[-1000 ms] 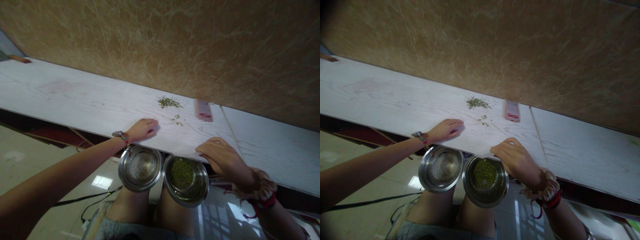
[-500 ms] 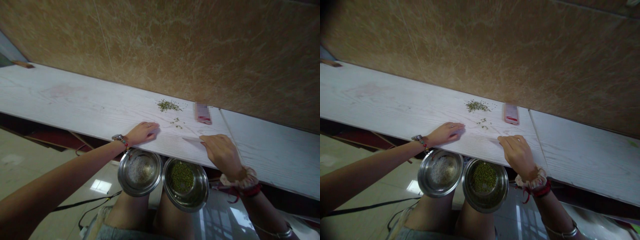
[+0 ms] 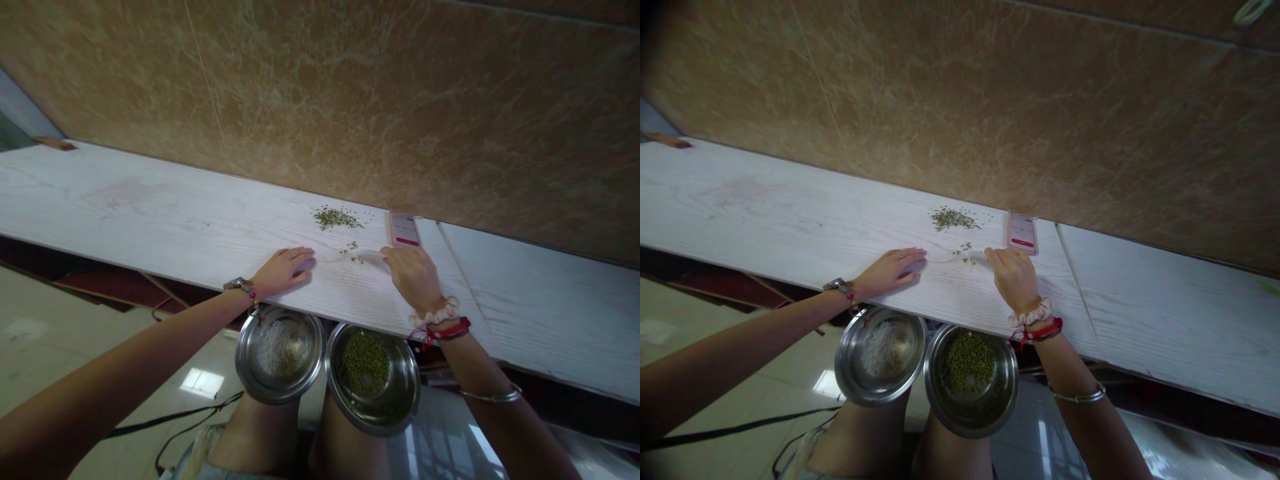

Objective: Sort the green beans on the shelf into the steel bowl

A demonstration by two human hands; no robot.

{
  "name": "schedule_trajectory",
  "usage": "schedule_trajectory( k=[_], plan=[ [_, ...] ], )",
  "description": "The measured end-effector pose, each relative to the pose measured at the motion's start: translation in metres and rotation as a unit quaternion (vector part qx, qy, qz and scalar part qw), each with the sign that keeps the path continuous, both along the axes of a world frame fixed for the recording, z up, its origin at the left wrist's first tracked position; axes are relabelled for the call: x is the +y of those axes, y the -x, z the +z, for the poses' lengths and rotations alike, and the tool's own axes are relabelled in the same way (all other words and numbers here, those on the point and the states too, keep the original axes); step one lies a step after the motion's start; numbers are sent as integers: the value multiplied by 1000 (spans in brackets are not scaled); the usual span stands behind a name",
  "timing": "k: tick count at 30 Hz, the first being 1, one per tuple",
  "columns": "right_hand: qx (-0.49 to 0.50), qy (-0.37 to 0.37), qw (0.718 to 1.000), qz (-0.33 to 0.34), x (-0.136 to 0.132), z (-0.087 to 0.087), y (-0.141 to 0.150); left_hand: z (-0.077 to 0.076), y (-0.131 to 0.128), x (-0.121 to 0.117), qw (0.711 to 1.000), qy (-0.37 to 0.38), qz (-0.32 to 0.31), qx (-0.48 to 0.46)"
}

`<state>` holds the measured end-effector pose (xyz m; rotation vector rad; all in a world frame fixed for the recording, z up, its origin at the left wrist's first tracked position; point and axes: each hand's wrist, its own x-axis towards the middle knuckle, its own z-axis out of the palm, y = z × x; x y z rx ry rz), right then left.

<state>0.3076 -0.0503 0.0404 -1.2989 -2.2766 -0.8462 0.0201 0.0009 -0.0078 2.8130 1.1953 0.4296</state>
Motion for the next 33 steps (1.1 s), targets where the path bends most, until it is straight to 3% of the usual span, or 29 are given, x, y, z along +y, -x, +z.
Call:
schedule_trajectory(
  k=[24,29,33],
  plan=[
    [-6,-30,999,34,-38,17,-6,0,-1,0,1000,-3,0,-3],
    [-12,-41,999,-22,-31,10,-18,0,0,0,1000,-3,0,-4],
    [-26,-25,999,-17,-33,1,-18,-3,1,1,1000,-6,-3,-11]
  ],
)
